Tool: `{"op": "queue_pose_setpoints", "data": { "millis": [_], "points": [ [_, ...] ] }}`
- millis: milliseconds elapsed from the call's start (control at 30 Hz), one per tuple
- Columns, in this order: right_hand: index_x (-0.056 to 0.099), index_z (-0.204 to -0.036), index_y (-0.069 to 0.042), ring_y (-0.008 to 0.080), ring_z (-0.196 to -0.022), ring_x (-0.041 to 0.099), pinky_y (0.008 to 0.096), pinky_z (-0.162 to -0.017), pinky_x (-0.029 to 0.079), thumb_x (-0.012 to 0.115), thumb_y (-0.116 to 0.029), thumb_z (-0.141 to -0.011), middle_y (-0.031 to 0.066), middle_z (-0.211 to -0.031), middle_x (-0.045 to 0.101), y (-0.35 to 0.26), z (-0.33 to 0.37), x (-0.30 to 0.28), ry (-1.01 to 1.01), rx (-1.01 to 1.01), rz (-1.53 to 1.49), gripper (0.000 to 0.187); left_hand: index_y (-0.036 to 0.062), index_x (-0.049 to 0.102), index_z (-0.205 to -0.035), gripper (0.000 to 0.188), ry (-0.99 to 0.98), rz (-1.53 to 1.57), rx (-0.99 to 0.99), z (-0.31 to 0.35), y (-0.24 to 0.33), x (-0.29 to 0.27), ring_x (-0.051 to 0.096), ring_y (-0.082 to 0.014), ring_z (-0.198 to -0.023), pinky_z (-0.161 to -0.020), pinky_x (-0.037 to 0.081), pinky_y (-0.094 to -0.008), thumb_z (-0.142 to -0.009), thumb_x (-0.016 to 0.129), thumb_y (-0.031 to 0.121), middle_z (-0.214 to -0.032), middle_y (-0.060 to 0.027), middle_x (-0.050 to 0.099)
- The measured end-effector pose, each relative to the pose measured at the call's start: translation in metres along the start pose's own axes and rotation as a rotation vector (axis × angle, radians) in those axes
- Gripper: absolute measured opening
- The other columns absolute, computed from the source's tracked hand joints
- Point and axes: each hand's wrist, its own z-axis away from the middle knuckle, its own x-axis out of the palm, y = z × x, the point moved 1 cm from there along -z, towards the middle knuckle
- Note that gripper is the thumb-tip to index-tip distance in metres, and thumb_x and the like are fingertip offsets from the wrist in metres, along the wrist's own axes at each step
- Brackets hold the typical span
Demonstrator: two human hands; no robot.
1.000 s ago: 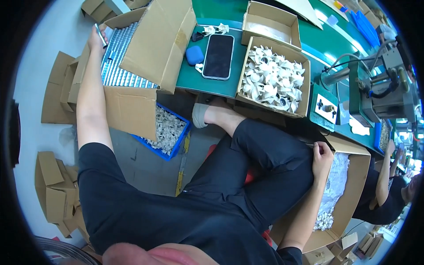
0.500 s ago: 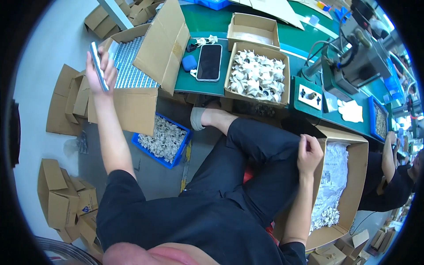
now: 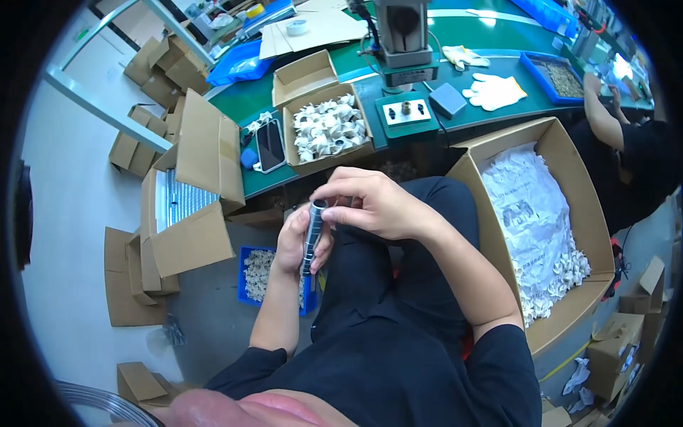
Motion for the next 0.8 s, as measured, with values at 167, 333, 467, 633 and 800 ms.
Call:
{"op": "queue_pose_setpoints", "data": {
  "millis": [167,333,467,633,800],
  "points": [
    [0.072,-0.104,-0.002,0.0141,-0.083,0.066,0.0273,-0.070,0.053,0.076,-0.007,-0.087,0.0080,-0.096,0.065,0.024,0.028,-0.014,-0.025,0.154,-0.313,0.018,0.0008,0.054,-0.109,0.047,-0.060,-0.128,-0.163,-0.014,-0.023,0.003,0.047,-0.0130,-0.036,-0.033,0.039,-0.0232,-0.107,0.043,0.047,-0.057,-0.0057,0.052],
    [0.072,-0.095,0.000,0.0161,-0.076,0.067,0.0273,-0.068,0.052,0.080,-0.010,-0.083,0.0079,-0.087,0.067,0.056,0.010,-0.047,0.459,-0.049,0.192,0.017,0.0012,0.055,-0.107,0.044,-0.020,-0.046,-0.204,-0.038,-0.035,-0.003,0.046,-0.0121,-0.035,-0.032,0.039,-0.0234,-0.107,0.042,0.043,-0.057,-0.0056,0.051],
    [0.073,-0.097,0.001,0.0196,-0.076,0.068,0.0298,-0.068,0.053,0.080,-0.013,-0.083,0.0112,-0.088,0.068,0.132,-0.001,-0.139,0.724,0.042,0.622,0.020,0.0010,0.055,-0.107,0.044,0.019,0.000,-0.269,-0.064,-0.078,-0.021,0.045,-0.0126,-0.034,-0.031,0.038,-0.0243,-0.108,0.039,0.042,-0.056,-0.0050,0.050],
    [0.075,-0.100,0.000,0.0252,-0.077,0.069,0.0328,-0.072,0.055,0.079,-0.016,-0.084,0.0141,-0.089,0.070,0.172,-0.017,-0.149,0.607,0.132,0.671,0.023,0.0021,0.054,-0.108,0.047,0.117,0.043,-0.402,-0.078,-0.135,-0.052,0.043,-0.0139,-0.033,-0.030,0.038,-0.0259,-0.108,0.035,0.045,-0.055,-0.0046,0.048],
    [0.075,-0.103,-0.001,0.0317,-0.084,0.070,0.0368,-0.077,0.056,0.080,-0.022,-0.084,0.0175,-0.094,0.071,0.170,-0.041,-0.153,0.468,0.332,0.612,0.029,0.0071,0.051,-0.105,0.047,0.132,0.276,-0.463,-0.074,-0.165,-0.086,0.039,-0.0163,-0.031,-0.026,0.036,-0.0285,-0.108,0.031,0.050,-0.051,-0.0035,0.042]
  ]
}}
